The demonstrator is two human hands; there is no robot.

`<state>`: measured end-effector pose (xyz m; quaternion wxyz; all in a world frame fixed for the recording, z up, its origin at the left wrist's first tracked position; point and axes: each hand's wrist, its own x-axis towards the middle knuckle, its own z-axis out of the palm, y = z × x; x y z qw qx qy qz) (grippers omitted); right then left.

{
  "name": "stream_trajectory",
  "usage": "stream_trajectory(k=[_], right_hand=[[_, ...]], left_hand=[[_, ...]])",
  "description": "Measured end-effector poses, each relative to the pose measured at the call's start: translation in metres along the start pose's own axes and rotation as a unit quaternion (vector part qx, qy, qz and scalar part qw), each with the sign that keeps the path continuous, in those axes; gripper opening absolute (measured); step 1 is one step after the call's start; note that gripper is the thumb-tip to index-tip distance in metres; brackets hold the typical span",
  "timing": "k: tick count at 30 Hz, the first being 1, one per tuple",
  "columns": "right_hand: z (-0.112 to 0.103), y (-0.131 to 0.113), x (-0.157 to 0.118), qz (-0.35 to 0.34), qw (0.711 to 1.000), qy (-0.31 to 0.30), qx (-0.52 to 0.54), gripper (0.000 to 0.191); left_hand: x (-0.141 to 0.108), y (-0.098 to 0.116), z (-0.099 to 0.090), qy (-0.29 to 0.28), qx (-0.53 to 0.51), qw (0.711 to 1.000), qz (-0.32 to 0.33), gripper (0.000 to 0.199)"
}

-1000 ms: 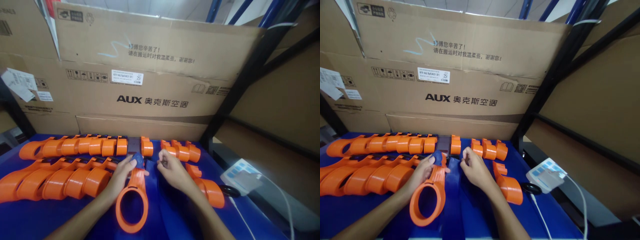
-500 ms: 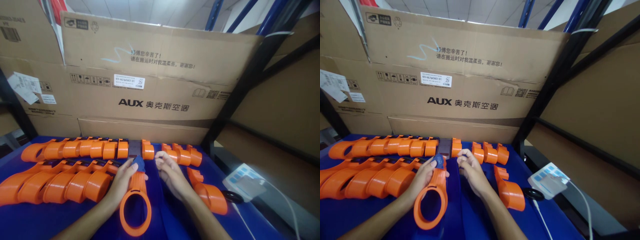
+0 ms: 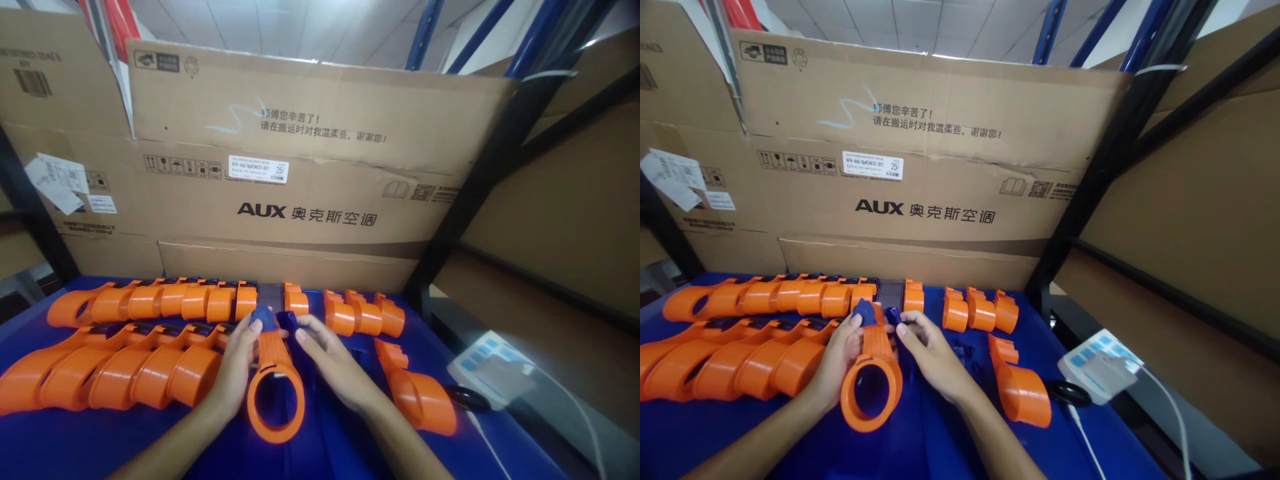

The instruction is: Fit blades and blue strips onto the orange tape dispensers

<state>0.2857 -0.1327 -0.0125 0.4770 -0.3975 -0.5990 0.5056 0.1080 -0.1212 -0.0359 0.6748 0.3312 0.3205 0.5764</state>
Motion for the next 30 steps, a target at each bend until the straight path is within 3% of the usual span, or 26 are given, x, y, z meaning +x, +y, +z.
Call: stream_trajectory(k=[5, 10, 30], right_hand=[[-0.008, -0.005, 0.002, -0.062, 0.997, 0.028, -0.027, 0.033], [-0.014, -0.009, 0.001, -0.094, 0.993, 0.043, -0.047, 0.034], [-0.013, -0.007, 0.0, -0.103, 0.991, 0.019, -0.085, 0.035]], left_hand=[[-0.004, 0.004, 0.001, 0.014, 0.02, 0.996, 0.088, 0.043], [-0.007, 0.003, 0.002, -0.01, 0.027, 0.997, 0.076, 0.055], [-0.008, 0.004, 0.001, -0.058, 0.023, 0.989, 0.135, 0.051]])
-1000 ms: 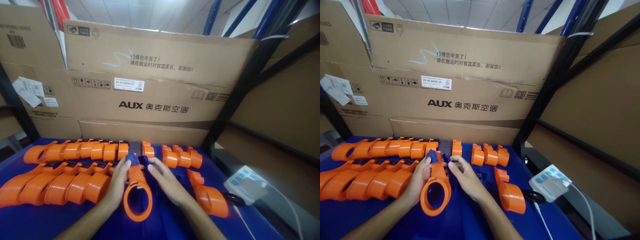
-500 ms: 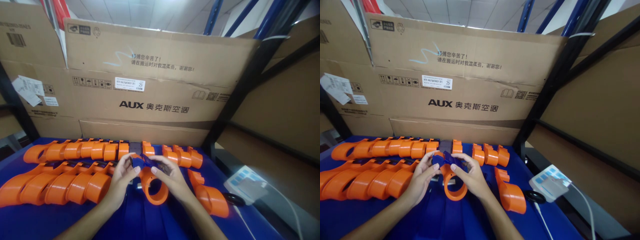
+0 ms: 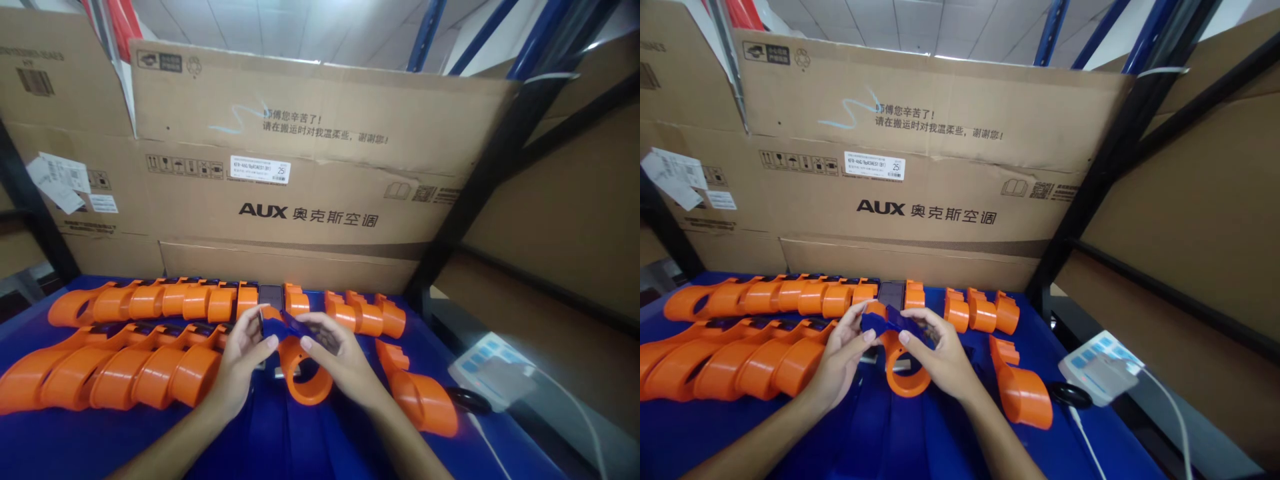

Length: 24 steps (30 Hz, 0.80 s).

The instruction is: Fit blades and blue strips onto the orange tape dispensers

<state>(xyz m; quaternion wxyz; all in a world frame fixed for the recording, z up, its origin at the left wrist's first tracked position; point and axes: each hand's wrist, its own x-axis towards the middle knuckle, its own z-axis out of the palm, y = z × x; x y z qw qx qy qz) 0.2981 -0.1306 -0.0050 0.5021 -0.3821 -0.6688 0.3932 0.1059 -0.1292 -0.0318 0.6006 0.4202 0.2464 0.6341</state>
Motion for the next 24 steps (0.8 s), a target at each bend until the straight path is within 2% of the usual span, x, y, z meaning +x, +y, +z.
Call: stream_trajectory(k=[5, 10, 13, 17, 20, 24], right_hand=[[0.002, -0.005, -0.003, -0.026, 0.999, -0.019, -0.038, 0.039], [0.003, -0.006, -0.008, -0.072, 0.988, -0.034, -0.13, 0.048], [0.003, -0.002, -0.008, -0.112, 0.97, -0.02, -0.215, 0.056], [0.002, 0.004, -0.007, -0.184, 0.933, 0.022, -0.309, 0.064], [0.0, 0.007, -0.007, -0.229, 0.91, 0.04, -0.343, 0.062], [0.001, 0.008, -0.007, -0.257, 0.892, 0.032, -0.369, 0.066]], left_hand=[[-0.003, -0.005, -0.004, 0.004, -0.026, 0.999, 0.019, 0.054], [-0.002, -0.005, -0.008, -0.012, -0.023, 0.999, 0.038, 0.057], [-0.001, -0.003, -0.007, -0.027, -0.011, 0.999, 0.031, 0.055], [0.002, 0.0, -0.005, -0.021, 0.021, 0.999, 0.039, 0.057], [0.002, 0.0, -0.004, -0.026, 0.045, 0.998, 0.047, 0.06], [0.001, -0.003, -0.006, -0.001, 0.116, 0.99, 0.081, 0.048]])
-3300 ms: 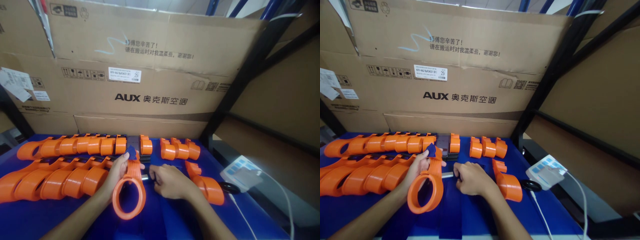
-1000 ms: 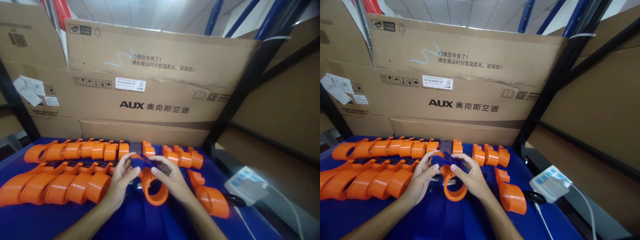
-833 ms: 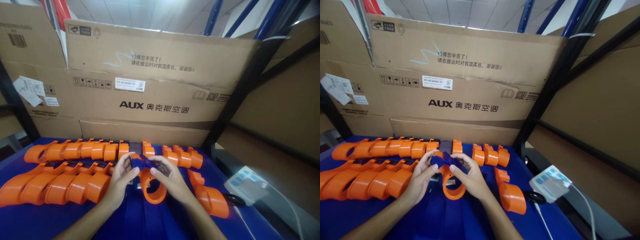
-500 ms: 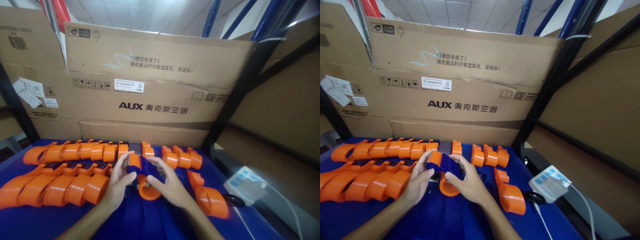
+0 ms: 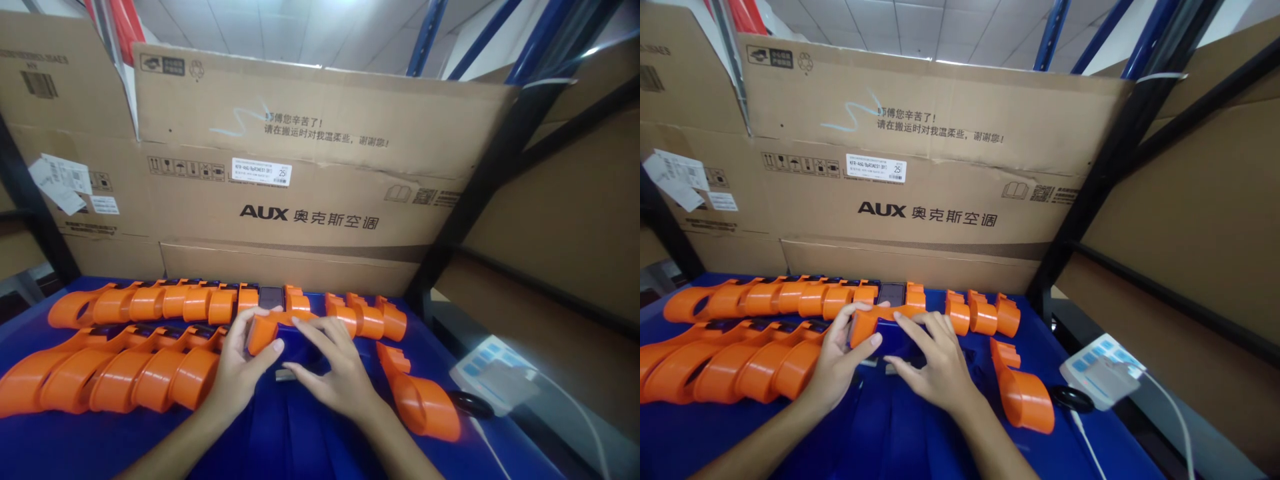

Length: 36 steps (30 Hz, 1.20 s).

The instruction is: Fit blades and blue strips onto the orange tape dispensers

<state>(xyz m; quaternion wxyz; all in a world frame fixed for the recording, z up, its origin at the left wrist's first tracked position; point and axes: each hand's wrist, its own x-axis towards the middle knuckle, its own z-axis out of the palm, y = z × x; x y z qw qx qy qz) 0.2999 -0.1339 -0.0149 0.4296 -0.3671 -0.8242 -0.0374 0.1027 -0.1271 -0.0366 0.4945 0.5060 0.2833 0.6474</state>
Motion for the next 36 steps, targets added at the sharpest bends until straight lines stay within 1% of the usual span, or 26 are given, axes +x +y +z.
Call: stream_trajectory(k=[4, 11, 14, 16, 19, 21, 22, 24, 25, 26, 28, 30, 31, 33, 35, 36], right_hand=[[0.002, 0.001, -0.001, -0.013, 1.0, -0.006, -0.004, 0.07], [0.003, 0.002, -0.002, -0.02, 1.0, -0.007, -0.019, 0.069], [0.003, -0.001, -0.002, -0.017, 1.0, -0.005, -0.02, 0.068], [0.002, -0.003, -0.002, -0.002, 1.0, -0.001, -0.008, 0.068], [-0.001, -0.004, 0.0, 0.042, 0.998, 0.009, 0.039, 0.066], [-0.003, -0.004, 0.001, 0.084, 0.992, 0.007, 0.096, 0.059], [-0.003, -0.003, 0.002, 0.106, 0.985, 0.001, 0.135, 0.053], [-0.002, -0.002, 0.002, 0.158, 0.963, -0.022, 0.218, 0.044], [-0.001, -0.001, 0.001, 0.188, 0.948, -0.036, 0.253, 0.046], [0.001, -0.001, -0.001, 0.222, 0.933, -0.048, 0.278, 0.051], [0.005, -0.003, -0.004, 0.289, 0.909, -0.065, 0.295, 0.059], [0.01, -0.005, -0.006, 0.325, 0.898, -0.074, 0.287, 0.058], [0.011, -0.007, -0.006, 0.325, 0.9, -0.073, 0.282, 0.057], [0.01, -0.009, -0.004, 0.289, 0.914, -0.064, 0.278, 0.055], [0.005, -0.009, -0.001, 0.219, 0.937, -0.051, 0.269, 0.056], [0.002, -0.009, 0.0, 0.177, 0.948, -0.049, 0.258, 0.06]], left_hand=[[0.0, -0.002, -0.002, 0.019, 0.04, 0.999, 0.015, 0.042], [0.003, -0.003, -0.005, 0.018, 0.05, 0.998, 0.021, 0.037], [0.002, -0.003, -0.006, 0.02, 0.057, 0.998, 0.014, 0.039], [0.001, -0.004, -0.006, 0.014, 0.038, 0.999, 0.004, 0.043], [-0.001, -0.006, -0.006, -0.015, -0.024, 1.0, -0.012, 0.055], [-0.002, -0.006, -0.006, -0.032, -0.061, 0.998, -0.012, 0.063], [-0.003, -0.006, -0.006, -0.041, -0.071, 0.997, -0.01, 0.066], [-0.004, -0.004, -0.005, -0.063, -0.085, 0.994, -0.008, 0.067], [-0.004, -0.003, -0.004, -0.076, -0.092, 0.993, -0.013, 0.068], [-0.004, -0.002, -0.002, -0.083, -0.099, 0.991, -0.021, 0.067], [-0.002, -0.001, 0.0, -0.076, -0.102, 0.991, -0.045, 0.061], [0.0, -0.002, 0.001, -0.051, -0.085, 0.993, -0.066, 0.048], [0.001, -0.003, 0.001, -0.037, -0.073, 0.994, -0.069, 0.043], [0.004, -0.004, 0.001, -0.007, -0.053, 0.996, -0.065, 0.04], [0.006, -0.006, 0.001, 0.032, -0.046, 0.996, -0.062, 0.044], [0.007, -0.007, 0.0, 0.056, -0.048, 0.995, -0.066, 0.047]])
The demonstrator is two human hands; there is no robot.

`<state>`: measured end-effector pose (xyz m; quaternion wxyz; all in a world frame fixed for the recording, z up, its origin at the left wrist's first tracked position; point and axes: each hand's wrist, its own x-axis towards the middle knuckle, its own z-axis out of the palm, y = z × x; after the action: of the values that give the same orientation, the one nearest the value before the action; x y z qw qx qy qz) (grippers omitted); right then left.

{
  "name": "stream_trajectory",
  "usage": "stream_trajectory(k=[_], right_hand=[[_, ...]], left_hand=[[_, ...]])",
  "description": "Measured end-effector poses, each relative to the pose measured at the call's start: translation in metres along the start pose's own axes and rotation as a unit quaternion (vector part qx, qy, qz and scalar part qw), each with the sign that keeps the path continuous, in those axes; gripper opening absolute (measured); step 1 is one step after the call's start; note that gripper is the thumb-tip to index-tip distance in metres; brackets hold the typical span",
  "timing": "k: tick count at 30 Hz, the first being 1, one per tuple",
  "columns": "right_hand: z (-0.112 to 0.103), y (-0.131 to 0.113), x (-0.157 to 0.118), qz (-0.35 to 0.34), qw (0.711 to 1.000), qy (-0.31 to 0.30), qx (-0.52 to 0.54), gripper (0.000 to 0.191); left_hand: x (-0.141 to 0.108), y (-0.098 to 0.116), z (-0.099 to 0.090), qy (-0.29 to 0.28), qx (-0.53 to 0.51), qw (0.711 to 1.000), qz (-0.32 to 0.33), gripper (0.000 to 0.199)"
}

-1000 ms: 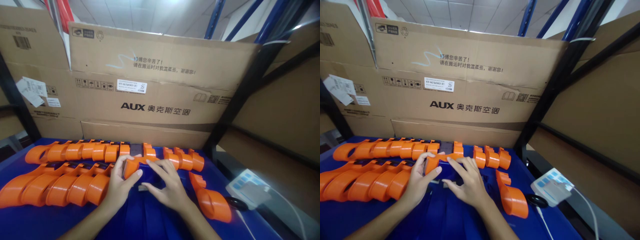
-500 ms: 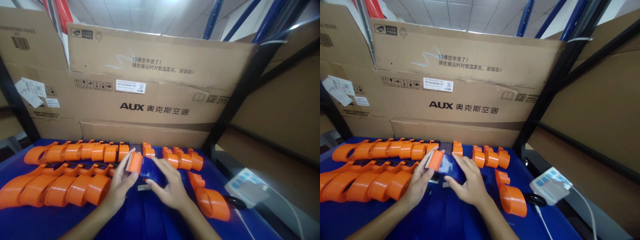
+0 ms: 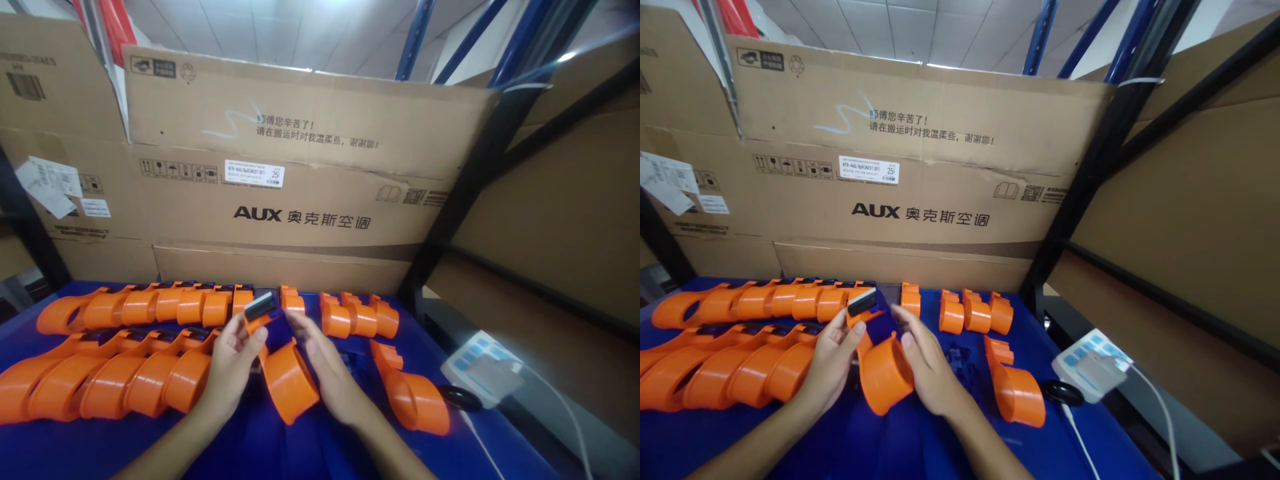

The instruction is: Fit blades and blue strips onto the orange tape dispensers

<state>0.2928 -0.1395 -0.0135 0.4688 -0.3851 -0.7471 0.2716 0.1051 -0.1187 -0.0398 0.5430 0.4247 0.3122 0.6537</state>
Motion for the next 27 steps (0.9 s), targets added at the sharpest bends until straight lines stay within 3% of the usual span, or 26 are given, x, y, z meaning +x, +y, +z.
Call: stream_trajectory(k=[4, 12, 15, 19, 23, 27], right_hand=[[-0.014, -0.005, 0.0, -0.137, 0.985, -0.042, -0.093, 0.085], [-0.009, 0.002, -0.007, -0.235, 0.951, 0.019, -0.202, 0.07], [-0.005, 0.006, -0.005, -0.182, 0.958, 0.095, -0.201, 0.056], [-0.006, 0.009, 0.005, -0.038, 0.973, 0.212, -0.078, 0.042], [-0.017, 0.017, 0.015, 0.029, 0.955, 0.289, -0.06, 0.044], [-0.031, 0.031, 0.019, 0.043, 0.945, 0.281, -0.164, 0.05]], left_hand=[[0.002, -0.003, -0.002, 0.077, -0.021, 0.996, -0.036, 0.052], [0.007, -0.002, -0.001, 0.08, -0.047, 0.994, -0.053, 0.045], [0.006, -0.002, 0.001, 0.056, -0.061, 0.995, -0.061, 0.05], [0.002, -0.001, 0.004, -0.001, -0.065, 0.995, -0.08, 0.07], [0.0, 0.001, 0.003, -0.026, -0.027, 0.996, -0.083, 0.059], [-0.003, 0.005, 0.002, -0.055, 0.005, 0.995, -0.084, 0.038]])
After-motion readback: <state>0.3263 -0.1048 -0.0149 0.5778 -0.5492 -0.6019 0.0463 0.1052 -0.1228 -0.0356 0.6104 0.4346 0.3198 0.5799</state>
